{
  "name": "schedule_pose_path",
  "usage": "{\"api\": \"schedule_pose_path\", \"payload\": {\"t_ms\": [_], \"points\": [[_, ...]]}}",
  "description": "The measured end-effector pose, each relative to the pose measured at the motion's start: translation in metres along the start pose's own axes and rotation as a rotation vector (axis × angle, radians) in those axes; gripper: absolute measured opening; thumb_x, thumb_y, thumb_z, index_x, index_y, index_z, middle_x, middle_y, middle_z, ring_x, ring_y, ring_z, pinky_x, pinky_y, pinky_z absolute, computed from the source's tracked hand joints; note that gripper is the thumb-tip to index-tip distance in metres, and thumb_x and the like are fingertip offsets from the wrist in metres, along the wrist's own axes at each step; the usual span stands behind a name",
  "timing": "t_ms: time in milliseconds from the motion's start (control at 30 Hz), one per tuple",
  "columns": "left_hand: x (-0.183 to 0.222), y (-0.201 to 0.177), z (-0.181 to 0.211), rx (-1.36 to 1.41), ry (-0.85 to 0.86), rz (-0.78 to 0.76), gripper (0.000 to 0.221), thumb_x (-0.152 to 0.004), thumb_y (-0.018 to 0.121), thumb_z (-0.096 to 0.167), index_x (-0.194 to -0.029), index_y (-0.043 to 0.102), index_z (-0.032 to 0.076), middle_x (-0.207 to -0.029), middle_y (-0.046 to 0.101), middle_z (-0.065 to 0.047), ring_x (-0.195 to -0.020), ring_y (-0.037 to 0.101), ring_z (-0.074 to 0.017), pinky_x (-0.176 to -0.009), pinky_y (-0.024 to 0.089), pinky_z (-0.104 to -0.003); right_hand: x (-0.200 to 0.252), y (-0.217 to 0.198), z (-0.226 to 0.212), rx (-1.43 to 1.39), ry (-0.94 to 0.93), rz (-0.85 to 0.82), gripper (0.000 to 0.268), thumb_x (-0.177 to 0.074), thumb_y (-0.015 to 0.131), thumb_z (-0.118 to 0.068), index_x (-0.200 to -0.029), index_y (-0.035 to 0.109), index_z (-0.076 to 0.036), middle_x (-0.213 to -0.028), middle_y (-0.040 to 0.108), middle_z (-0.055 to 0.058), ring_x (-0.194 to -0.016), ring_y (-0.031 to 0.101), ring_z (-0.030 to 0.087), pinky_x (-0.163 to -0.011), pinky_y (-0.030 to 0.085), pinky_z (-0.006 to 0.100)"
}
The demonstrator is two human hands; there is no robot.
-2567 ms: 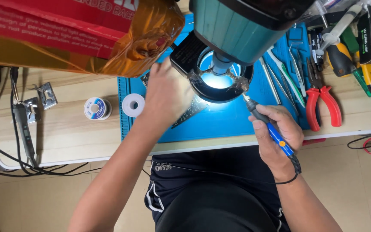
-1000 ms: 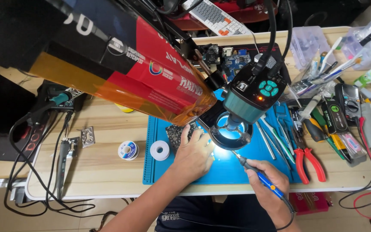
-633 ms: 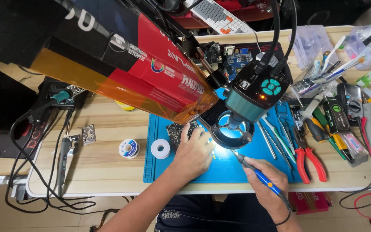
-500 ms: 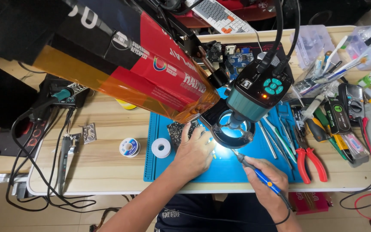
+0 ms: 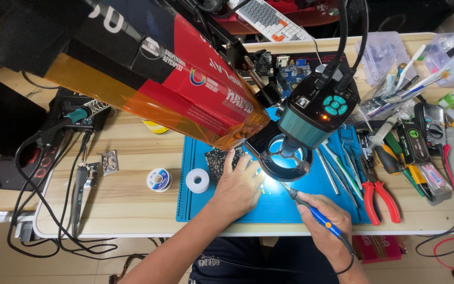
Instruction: Soldering electronic components onto a circuit board using a soldering iron, solder wire, and flux.
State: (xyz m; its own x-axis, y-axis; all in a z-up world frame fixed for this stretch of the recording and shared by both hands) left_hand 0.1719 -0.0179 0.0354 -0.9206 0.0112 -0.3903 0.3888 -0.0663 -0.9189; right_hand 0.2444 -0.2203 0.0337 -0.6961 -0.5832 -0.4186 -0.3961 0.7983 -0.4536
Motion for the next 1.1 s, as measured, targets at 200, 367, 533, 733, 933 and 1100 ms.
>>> {"api": "schedule_pose_path", "payload": {"t_ms": [200,367,533,733,933,1100], "points": [[-0.0009,-0.002,0.0004,-0.006,0.005,0.001,0.008,-0.091,0.069,0.018,-0.09,0.073,0.011,-0.107,0.069,-0.009,-0.125,0.059,-0.0369,-0.124,0.033,-0.076,-0.0012,0.0009,-0.0025,0.043,-0.018,0.004,0.027,-0.096,0.078,-0.014,-0.121,0.083,-0.006,-0.113,0.086,0.011,-0.101,0.084,0.022,-0.09,0.07,0.031],[-0.0007,-0.0022,0.0002,0.005,0.008,0.007,0.008,-0.092,0.069,0.017,-0.089,0.072,0.01,-0.105,0.069,-0.01,-0.125,0.059,-0.0374,-0.124,0.033,-0.076,-0.0011,0.0019,-0.0019,0.042,-0.02,-0.006,0.028,-0.095,0.079,-0.013,-0.121,0.083,-0.006,-0.114,0.086,0.012,-0.102,0.085,0.023,-0.091,0.071,0.032],[-0.0003,-0.0006,-0.0002,-0.004,0.015,0.023,0.009,-0.091,0.072,0.02,-0.09,0.073,0.011,-0.106,0.07,-0.009,-0.126,0.06,-0.0373,-0.124,0.034,-0.075,-0.0015,0.0029,-0.0023,0.054,-0.026,-0.009,0.027,-0.095,0.078,-0.013,-0.121,0.082,-0.006,-0.114,0.086,0.012,-0.101,0.084,0.023,-0.089,0.071,0.032],[-0.0015,-0.0016,-0.0004,0.017,0.008,-0.001,0.008,-0.093,0.07,0.018,-0.089,0.073,0.01,-0.106,0.069,-0.01,-0.127,0.059,-0.0376,-0.125,0.032,-0.076,-0.0006,0.0024,-0.0015,0.061,-0.021,-0.006,0.027,-0.096,0.078,-0.015,-0.121,0.083,-0.007,-0.113,0.085,0.011,-0.101,0.083,0.022,-0.09,0.07,0.031],[-0.0013,-0.0051,0.0001,0.017,0.018,0.026,0.006,-0.092,0.069,0.015,-0.089,0.072,0.01,-0.106,0.07,-0.01,-0.125,0.06,-0.0377,-0.125,0.032,-0.075,0.0004,0.0028,-0.0024,0.076,-0.032,-0.001,0.027,-0.096,0.078,-0.014,-0.121,0.083,-0.007,-0.113,0.085,0.011,-0.101,0.083,0.022,-0.091,0.069,0.031],[-0.0019,-0.0074,0.0004,0.005,0.026,0.041,0.006,-0.09,0.069,0.014,-0.087,0.071,0.01,-0.103,0.069,-0.01,-0.122,0.06,-0.0376,-0.125,0.033,-0.074,-0.0007,0.0018,-0.007,0.052,-0.061,0.02,0.026,-0.097,0.078,-0.013,-0.122,0.082,-0.006,-0.115,0.085,0.012,-0.102,0.084,0.023,-0.092,0.069,0.032]]}}
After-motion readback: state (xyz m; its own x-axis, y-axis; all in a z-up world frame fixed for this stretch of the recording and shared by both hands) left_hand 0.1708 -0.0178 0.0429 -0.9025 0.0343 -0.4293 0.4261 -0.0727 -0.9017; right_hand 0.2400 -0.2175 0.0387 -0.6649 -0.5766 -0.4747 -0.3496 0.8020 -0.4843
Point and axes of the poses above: each hand's wrist, its own x-axis away from the middle knuckle, its own y-axis out of the palm, z = x × y, the point moved 8 cm from there along -x, towards the middle knuckle
